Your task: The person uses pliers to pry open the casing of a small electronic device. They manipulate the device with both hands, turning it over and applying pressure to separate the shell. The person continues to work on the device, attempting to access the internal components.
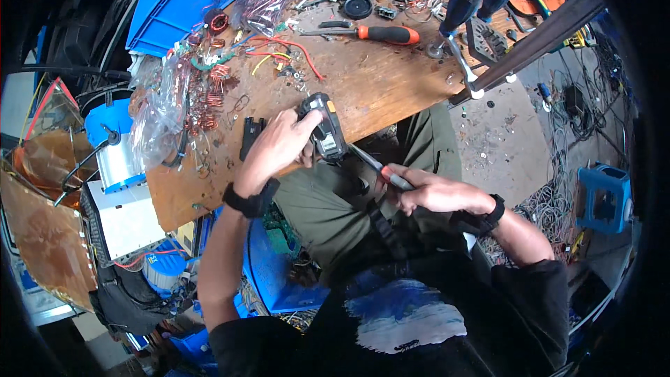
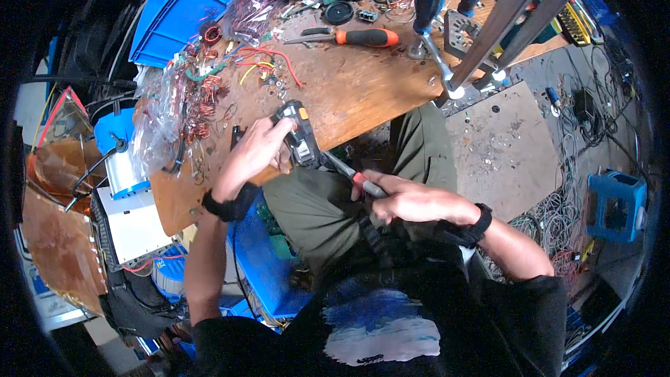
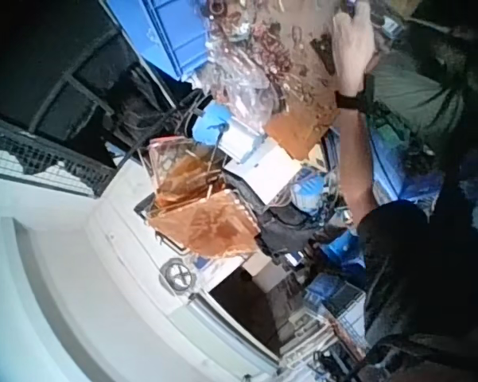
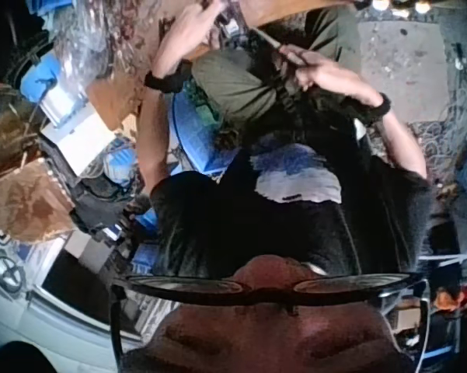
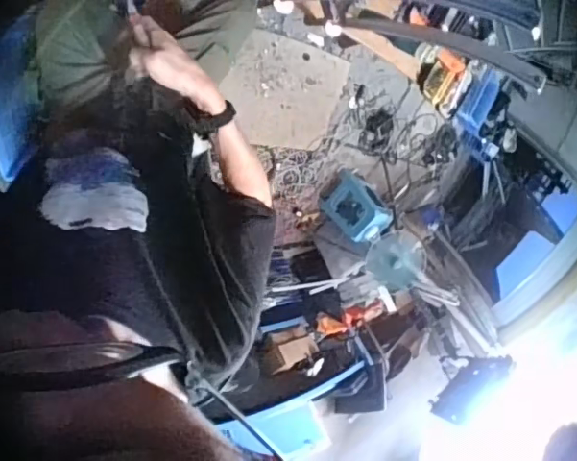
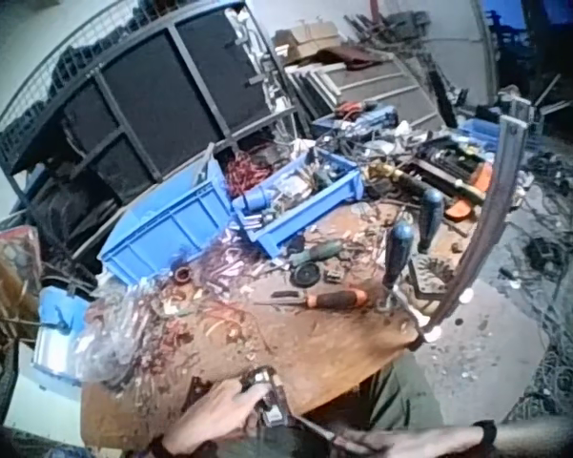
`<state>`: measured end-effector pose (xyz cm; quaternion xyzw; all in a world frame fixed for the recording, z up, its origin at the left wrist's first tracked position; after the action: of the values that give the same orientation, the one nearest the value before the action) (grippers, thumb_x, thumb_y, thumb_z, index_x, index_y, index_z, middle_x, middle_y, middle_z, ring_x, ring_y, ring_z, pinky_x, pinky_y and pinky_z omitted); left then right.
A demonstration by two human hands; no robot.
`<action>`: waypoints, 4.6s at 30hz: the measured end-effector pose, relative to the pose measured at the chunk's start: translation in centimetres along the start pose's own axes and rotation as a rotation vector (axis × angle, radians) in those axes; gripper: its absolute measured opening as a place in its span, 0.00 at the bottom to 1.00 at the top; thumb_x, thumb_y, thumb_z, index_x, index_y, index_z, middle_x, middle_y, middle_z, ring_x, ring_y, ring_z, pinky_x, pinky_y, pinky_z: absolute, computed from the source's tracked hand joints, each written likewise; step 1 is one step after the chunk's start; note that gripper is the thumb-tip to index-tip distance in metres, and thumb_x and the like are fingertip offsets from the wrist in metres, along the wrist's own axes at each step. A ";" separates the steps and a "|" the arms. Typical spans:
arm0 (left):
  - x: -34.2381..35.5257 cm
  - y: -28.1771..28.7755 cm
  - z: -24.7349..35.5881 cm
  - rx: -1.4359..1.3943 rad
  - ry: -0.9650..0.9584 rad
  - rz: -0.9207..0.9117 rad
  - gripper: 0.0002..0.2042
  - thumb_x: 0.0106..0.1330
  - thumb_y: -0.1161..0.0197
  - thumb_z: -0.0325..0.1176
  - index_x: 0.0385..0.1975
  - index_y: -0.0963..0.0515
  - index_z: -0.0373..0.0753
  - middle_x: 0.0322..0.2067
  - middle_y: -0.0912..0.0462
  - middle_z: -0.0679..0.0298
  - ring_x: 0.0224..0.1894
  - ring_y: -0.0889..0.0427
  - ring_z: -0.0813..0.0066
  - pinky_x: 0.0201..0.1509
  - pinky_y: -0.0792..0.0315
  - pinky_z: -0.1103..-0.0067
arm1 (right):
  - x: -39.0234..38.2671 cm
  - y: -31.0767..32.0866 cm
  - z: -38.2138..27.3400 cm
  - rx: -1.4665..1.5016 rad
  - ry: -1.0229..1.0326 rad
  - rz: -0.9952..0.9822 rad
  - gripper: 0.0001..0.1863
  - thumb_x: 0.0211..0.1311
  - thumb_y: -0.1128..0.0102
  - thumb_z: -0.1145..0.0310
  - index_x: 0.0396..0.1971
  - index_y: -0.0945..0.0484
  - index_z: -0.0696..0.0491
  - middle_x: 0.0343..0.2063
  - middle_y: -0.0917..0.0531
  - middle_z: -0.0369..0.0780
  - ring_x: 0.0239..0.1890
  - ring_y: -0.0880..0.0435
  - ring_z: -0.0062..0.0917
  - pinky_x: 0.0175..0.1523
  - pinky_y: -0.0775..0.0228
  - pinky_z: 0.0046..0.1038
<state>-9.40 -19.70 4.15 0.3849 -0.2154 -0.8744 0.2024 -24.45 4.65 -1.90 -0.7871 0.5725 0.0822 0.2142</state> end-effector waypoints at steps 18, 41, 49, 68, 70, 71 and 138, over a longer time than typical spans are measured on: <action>-5.0 -10.5 -5.7 -1.104 -0.190 0.200 0.22 0.80 0.60 0.45 0.51 0.28 0.31 0.41 0.14 0.47 0.38 0.11 0.59 0.41 0.13 0.62 | -2.5 -4.2 0.9 0.471 -0.004 -0.286 0.30 0.68 0.46 0.68 0.68 0.38 0.59 0.44 0.17 0.45 0.48 0.15 0.29 0.42 0.19 0.26; -5.9 -12.1 -6.4 -1.197 -0.603 0.054 0.21 0.74 0.48 0.40 0.62 0.33 0.37 0.56 0.22 0.45 0.59 0.20 0.40 0.67 0.28 0.50 | -2.9 -4.8 1.6 0.602 0.031 -0.382 0.20 0.57 0.44 0.70 0.51 0.30 0.58 0.30 0.26 0.35 0.30 0.24 0.18 0.26 0.37 0.17; -5.9 -12.3 -6.9 -1.809 -0.420 0.099 0.22 0.80 0.56 0.45 0.63 0.31 0.38 0.55 0.21 0.43 0.58 0.22 0.35 0.58 0.20 0.43 | -3.3 -4.5 -1.2 -0.051 0.208 -0.163 0.20 0.69 0.44 0.67 0.56 0.31 0.59 0.38 0.18 0.43 0.38 0.16 0.34 0.39 0.25 0.34; -7.6 -13.4 -4.0 -1.923 -0.344 -0.049 0.27 0.72 0.47 0.49 0.64 0.32 0.38 0.55 0.21 0.43 0.57 0.19 0.42 0.57 0.18 0.50 | -1.1 -3.4 -3.0 -0.273 0.488 0.586 0.16 0.61 0.34 0.73 0.48 0.24 0.59 0.37 0.22 0.44 0.42 0.19 0.33 0.50 0.27 0.34; -7.5 -13.8 -3.7 -1.960 -0.339 -0.056 0.29 0.73 0.47 0.55 0.61 0.30 0.35 0.53 0.20 0.44 0.55 0.18 0.44 0.52 0.14 0.54 | 0.0 -3.5 -3.5 -0.221 0.576 0.610 0.17 0.60 0.30 0.72 0.47 0.23 0.59 0.38 0.21 0.42 0.43 0.19 0.32 0.51 0.27 0.33; -7.5 -14.2 -3.3 -1.933 -0.259 0.059 0.31 0.74 0.47 0.59 0.58 0.30 0.34 0.50 0.19 0.47 0.51 0.15 0.52 0.47 0.11 0.61 | 0.4 -3.6 -3.5 -0.148 0.579 0.597 0.17 0.60 0.31 0.73 0.47 0.22 0.59 0.38 0.19 0.41 0.43 0.18 0.28 0.52 0.27 0.32; -7.5 -16.4 -2.0 -2.529 -0.189 -0.519 0.41 0.68 0.35 0.56 0.67 0.39 0.26 0.66 0.29 0.44 0.66 0.26 0.49 0.66 0.22 0.61 | -0.9 -2.6 -2.8 0.244 0.434 0.523 0.14 0.68 0.40 0.78 0.52 0.26 0.62 0.45 0.15 0.39 0.46 0.19 0.17 0.55 0.26 0.25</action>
<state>-6.30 -2.71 -1.36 -0.1052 0.8230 -0.5072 0.2331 -22.67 4.91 1.53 -0.5819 0.7922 -0.1036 0.1520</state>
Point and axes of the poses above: each hand's wrist, its own x-axis towards the middle knuckle, its own y-axis out of the back of the hand, z = x × y, the point moved 2 cm from there along x, towards the middle knuckle
